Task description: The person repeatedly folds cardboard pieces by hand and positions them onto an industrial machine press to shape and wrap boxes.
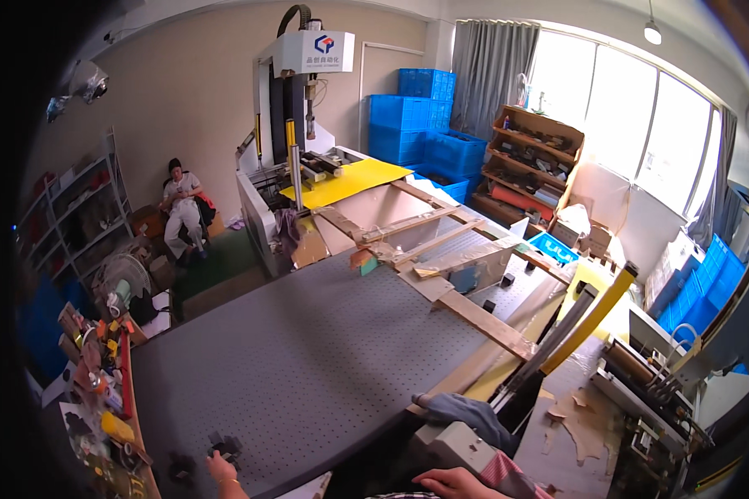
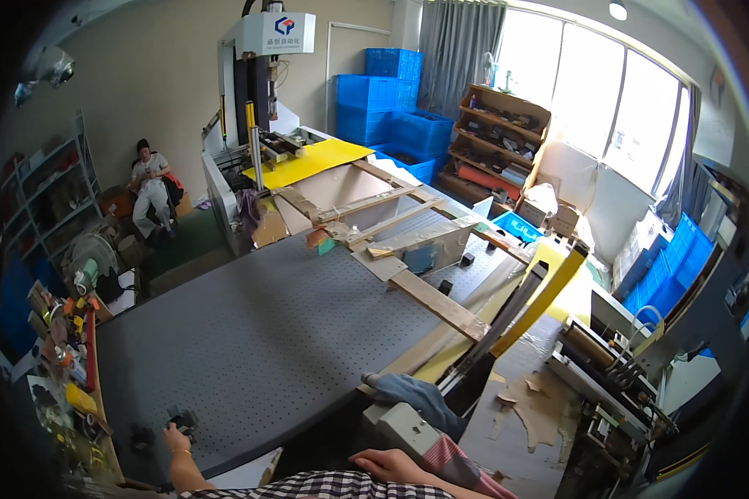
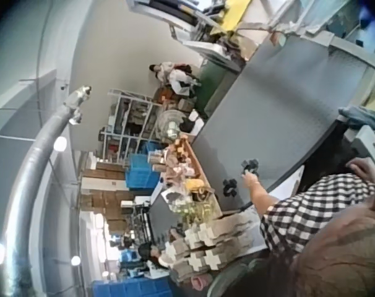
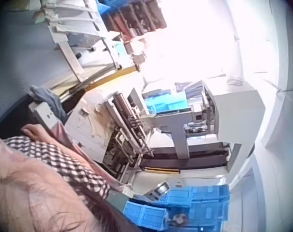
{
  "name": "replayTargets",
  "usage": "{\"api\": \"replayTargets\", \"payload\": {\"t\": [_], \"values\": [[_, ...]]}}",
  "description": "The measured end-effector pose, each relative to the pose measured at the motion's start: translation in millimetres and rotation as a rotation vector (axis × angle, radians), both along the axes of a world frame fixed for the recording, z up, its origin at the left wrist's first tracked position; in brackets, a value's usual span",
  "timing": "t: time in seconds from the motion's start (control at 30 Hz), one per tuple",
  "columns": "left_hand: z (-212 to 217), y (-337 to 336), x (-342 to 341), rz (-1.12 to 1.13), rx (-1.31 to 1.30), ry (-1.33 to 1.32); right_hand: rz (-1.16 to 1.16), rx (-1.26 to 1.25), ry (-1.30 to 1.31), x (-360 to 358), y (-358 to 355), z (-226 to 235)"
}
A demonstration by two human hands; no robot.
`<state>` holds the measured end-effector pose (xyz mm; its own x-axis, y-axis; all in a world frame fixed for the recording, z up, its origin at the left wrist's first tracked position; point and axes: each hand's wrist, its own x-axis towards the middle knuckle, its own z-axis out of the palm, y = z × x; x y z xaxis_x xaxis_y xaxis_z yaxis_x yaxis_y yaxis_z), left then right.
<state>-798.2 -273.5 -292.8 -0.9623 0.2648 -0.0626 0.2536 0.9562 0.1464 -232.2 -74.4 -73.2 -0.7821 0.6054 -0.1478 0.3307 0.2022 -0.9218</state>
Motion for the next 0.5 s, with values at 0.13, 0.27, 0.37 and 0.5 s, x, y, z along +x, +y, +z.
{"api": "replayTargets", "payload": {"t": [0.13, 0.27, 0.37, 0.5], "values": [[-33.0, -33.5, -31.5, -0.1, 0.009, 0.147, 0.199, 0.073, -0.032, -31.0, 4.0, 15.1], [-29.2, 12.0, -30.6, -0.226, 0.101, -0.038, 0.189, 0.101, -0.056, -28.3, -3.1, 18.0], [-8.1, 90.7, 11.5, -0.268, 0.522, -0.441, 0.154, 0.124, -0.037, -12.5, -17.4, 20.0], [106.2, 208.3, 168.2, -0.816, 0.775, -0.84, 0.073, 0.295, 0.067, 34.3, -31.1, 31.6]]}}
